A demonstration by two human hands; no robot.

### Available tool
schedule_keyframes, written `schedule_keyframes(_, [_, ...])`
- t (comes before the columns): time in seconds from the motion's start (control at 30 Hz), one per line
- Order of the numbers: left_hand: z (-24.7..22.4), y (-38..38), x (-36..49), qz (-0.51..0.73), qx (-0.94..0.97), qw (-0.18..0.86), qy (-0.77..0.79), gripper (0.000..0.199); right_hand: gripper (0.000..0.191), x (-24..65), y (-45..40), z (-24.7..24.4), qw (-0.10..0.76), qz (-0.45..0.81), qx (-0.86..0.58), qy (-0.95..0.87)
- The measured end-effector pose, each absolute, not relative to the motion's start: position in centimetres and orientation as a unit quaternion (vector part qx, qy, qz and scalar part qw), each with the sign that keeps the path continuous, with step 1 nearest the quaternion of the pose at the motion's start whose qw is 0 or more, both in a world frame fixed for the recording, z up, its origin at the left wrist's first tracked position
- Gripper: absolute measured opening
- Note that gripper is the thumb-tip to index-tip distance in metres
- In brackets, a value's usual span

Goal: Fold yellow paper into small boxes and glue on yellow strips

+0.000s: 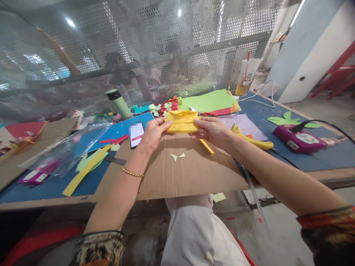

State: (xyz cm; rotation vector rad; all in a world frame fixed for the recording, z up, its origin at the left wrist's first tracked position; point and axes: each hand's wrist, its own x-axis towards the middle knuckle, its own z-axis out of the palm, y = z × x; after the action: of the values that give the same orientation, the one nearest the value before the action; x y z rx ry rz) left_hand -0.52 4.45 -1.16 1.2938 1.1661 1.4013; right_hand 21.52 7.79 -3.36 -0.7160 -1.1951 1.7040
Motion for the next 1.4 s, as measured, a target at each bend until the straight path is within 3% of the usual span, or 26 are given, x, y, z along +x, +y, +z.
schedule_keyframes(0.37, [-1.3, 4.4, -0.4, 0.586, 0.516, 0.407, 0.474, 0.026, 0.03, 20.6, 7.3, -3.5, 0.474, 0.658, -0.324, -0.488])
schedule_keyframes(0.57, [-1.3, 4.5, -0.4, 0.568, 0.542, 0.392, 0.48, 0.023, 0.01, 21.1, 7.3, -3.3, 0.434, 0.677, -0.316, -0.503])
schedule_keyframes(0.77, [-1.2, 4.0, 0.1, 0.521, 0.575, 0.43, 0.462, 0.036, 0.028, 21.2, 7.7, -3.6, 0.453, 0.672, -0.326, -0.487])
schedule_keyframes(1.03, [-1.3, 4.0, -0.1, 0.497, 0.603, 0.419, 0.462, 0.042, 0.018, 21.4, 7.8, -3.8, 0.478, 0.647, -0.33, -0.495])
schedule_keyframes(1.4, [-2.0, 4.6, 0.5, 0.525, 0.553, 0.42, 0.492, 0.015, 0.03, 22.1, 8.7, -5.0, 0.46, 0.627, -0.318, -0.542])
